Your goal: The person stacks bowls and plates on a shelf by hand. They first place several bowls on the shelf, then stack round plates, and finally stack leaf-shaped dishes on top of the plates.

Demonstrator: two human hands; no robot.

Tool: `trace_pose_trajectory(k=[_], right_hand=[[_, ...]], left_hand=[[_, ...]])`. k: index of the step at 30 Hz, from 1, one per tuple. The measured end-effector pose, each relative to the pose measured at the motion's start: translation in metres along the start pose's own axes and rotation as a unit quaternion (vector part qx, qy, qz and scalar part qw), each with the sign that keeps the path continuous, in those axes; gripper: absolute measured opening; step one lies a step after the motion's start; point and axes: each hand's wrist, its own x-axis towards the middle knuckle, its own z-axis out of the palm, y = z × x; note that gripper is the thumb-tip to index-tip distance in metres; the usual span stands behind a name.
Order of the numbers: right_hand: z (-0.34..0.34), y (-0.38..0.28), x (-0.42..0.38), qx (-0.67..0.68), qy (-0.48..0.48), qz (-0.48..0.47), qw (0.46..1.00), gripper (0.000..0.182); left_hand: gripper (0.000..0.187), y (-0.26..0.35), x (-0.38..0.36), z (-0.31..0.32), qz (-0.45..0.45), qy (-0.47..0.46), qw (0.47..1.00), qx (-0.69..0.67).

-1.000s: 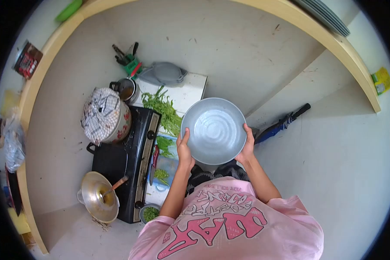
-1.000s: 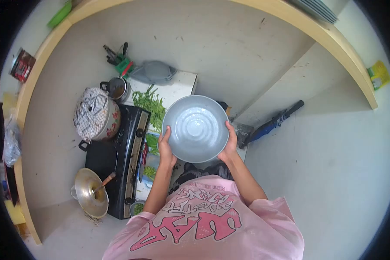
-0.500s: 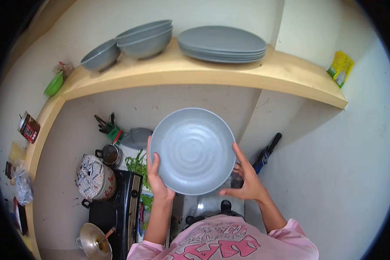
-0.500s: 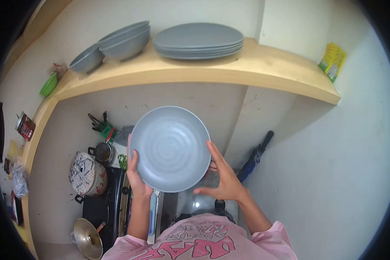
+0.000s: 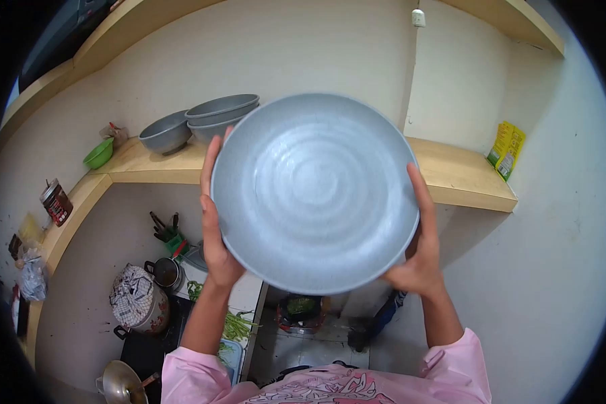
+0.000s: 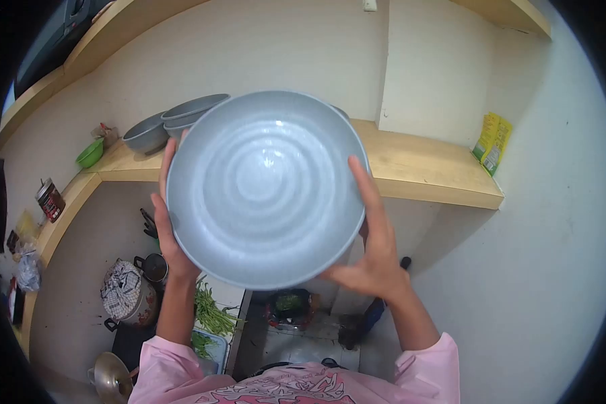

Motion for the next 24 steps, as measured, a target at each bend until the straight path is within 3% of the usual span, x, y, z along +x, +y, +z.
trace_pose_trajectory(k=[3, 4, 7, 8, 11, 12, 20, 24], right_hand=[[-0.013, 0.005, 0.031, 0.044, 0.015, 0.019, 0.999, 0.126], [-0.018, 0.009, 0.039, 0.069, 0.017, 0.043, 0.997, 0.122], [-0.029, 0.019, 0.064, 0.107, 0.005, 0.091, 0.99, 0.114], [-0.032, 0.022, 0.072, 0.113, -0.004, 0.103, 0.988, 0.111], [-0.037, 0.038, 0.092, 0.071, -0.012, 0.102, 0.992, 0.106], [-0.04, 0.041, 0.099, 0.05, -0.027, 0.11, 0.992, 0.105], [-0.048, 0.068, 0.132, -0.166, -0.106, 0.144, 0.97, 0.117], [-0.048, 0.093, 0.139, -0.19, -0.146, 0.154, 0.958, 0.123]], left_hand=[[0.115, -0.013, 0.03, -0.019, 0.026, -0.115, 0.992, 0.04], [0.131, -0.016, 0.04, -0.021, 0.01, -0.111, 0.99, 0.088], [0.129, -0.024, 0.064, -0.034, -0.003, -0.143, 0.963, 0.229], [0.113, -0.038, 0.068, -0.039, 0.023, -0.142, 0.971, 0.192], [0.096, -0.045, 0.082, -0.037, 0.028, -0.131, 0.967, 0.218], [0.083, -0.051, 0.086, -0.042, 0.023, -0.122, 0.962, 0.242], [0.074, -0.063, 0.104, -0.05, -0.034, -0.131, 0.933, 0.334], [0.073, -0.067, 0.106, -0.052, -0.073, -0.137, 0.921, 0.358]])
